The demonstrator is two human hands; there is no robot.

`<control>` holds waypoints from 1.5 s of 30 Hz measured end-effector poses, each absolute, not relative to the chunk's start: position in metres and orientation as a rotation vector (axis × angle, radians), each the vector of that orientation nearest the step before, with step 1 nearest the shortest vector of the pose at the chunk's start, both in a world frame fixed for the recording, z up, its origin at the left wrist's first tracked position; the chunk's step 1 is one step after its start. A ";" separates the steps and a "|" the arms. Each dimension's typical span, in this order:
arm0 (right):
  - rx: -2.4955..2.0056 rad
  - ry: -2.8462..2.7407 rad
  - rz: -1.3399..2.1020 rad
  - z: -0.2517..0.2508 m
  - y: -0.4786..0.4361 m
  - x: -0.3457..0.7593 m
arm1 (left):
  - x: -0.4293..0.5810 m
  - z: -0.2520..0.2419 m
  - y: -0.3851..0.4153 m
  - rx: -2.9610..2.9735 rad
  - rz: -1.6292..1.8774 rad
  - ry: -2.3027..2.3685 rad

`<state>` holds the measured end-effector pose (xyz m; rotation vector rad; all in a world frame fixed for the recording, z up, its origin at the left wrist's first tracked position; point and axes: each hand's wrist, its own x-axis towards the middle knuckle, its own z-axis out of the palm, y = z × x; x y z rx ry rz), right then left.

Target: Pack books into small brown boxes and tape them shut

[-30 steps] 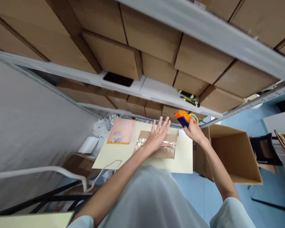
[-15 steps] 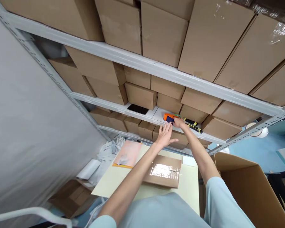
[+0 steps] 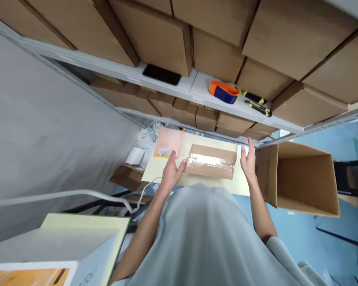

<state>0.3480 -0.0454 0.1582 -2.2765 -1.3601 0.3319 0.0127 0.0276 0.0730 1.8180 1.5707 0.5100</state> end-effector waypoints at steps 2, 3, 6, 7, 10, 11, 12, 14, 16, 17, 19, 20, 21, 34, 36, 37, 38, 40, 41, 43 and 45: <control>-2.339 -1.244 0.424 0.142 -0.092 0.327 | 0.008 0.068 0.012 1.767 0.492 1.616; -2.364 -1.213 0.461 0.135 -0.108 0.315 | 0.011 0.067 0.008 1.762 0.491 1.615; -2.421 -1.200 0.564 0.118 -0.129 0.286 | 0.034 0.068 0.006 1.784 0.482 1.575; -2.443 -1.209 0.596 0.113 -0.129 0.279 | 0.042 0.068 0.007 1.795 0.470 1.558; -2.522 -1.213 0.655 0.105 -0.122 0.269 | 0.062 0.068 0.010 1.818 0.423 1.532; -2.547 -1.198 0.671 0.104 -0.119 0.269 | 0.066 0.068 0.010 1.822 0.413 1.537; -2.571 -1.175 0.689 0.104 -0.116 0.269 | 0.069 0.069 0.010 1.823 0.406 1.550; -2.616 -1.135 0.728 0.104 -0.110 0.270 | 0.073 0.071 0.011 1.823 0.377 1.586; -2.655 -1.122 0.743 0.106 -0.105 0.270 | 0.077 0.075 0.014 1.813 0.306 1.629; -2.675 -1.111 0.741 0.107 -0.101 0.269 | 0.080 0.077 0.015 1.802 0.258 1.656; -2.718 -1.043 0.757 0.109 -0.094 0.268 | 0.086 0.081 0.019 1.764 0.165 1.718; -2.744 -0.989 0.776 0.110 -0.089 0.267 | 0.089 0.083 0.021 1.741 0.124 1.750; -2.774 -0.931 0.794 0.110 -0.084 0.266 | 0.092 0.083 0.022 1.721 0.090 1.778; -2.632 -0.922 0.429 0.076 -0.087 0.269 | 0.090 0.069 0.017 1.784 0.305 1.629; -2.604 -1.033 0.246 0.075 -0.080 0.255 | 0.099 0.068 0.009 1.885 0.446 1.571; -2.591 -1.096 0.204 0.075 -0.076 0.248 | 0.104 0.068 0.006 1.922 0.484 1.544; -2.580 -1.157 0.197 0.074 -0.072 0.242 | 0.108 0.067 0.004 1.946 0.498 1.521; -2.566 -1.230 0.233 0.069 -0.067 0.236 | 0.111 0.064 0.006 1.967 0.482 1.503; -2.565 -1.229 0.255 0.066 -0.067 0.236 | 0.109 0.062 0.009 1.967 0.467 1.511; -2.565 -1.159 0.296 0.059 -0.072 0.245 | 0.097 0.056 0.017 1.941 0.449 1.551; -2.537 -1.065 0.361 0.051 -0.082 0.260 | 0.082 0.050 0.025 1.887 0.445 1.590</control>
